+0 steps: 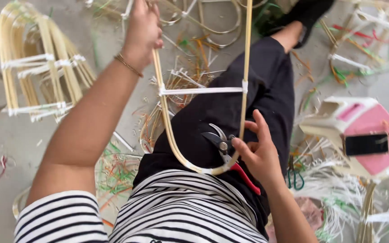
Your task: Assembling and cutting bamboo strips to construct lantern or decorative frames.
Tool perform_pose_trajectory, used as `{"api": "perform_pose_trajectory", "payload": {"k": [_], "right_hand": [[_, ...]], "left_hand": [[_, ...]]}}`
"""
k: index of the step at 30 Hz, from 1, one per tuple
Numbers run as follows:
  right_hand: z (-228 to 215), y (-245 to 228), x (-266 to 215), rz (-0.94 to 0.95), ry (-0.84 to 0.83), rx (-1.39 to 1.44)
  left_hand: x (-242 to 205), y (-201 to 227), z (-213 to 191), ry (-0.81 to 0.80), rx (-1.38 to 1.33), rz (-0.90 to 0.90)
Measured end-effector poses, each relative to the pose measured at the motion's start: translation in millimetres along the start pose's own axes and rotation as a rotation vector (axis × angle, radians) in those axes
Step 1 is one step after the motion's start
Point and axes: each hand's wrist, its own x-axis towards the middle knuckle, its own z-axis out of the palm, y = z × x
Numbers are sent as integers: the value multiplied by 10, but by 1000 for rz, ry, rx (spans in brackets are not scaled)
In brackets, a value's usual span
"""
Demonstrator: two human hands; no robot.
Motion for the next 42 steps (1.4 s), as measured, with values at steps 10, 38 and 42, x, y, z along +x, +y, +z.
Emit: {"api": "perform_pose_trajectory", "payload": {"k": [10,38,42], "right_hand": [[-804,-356,1645,51,11,237],[-429,-578,598,7,-98,165],[-631,-580,566,-125,301,-89]], "left_hand": [[-976,-2199,-1119,63,215,-447],[-1314,497,416,-266,462,-87],[-1482,397,725,-392,384,29]]}}
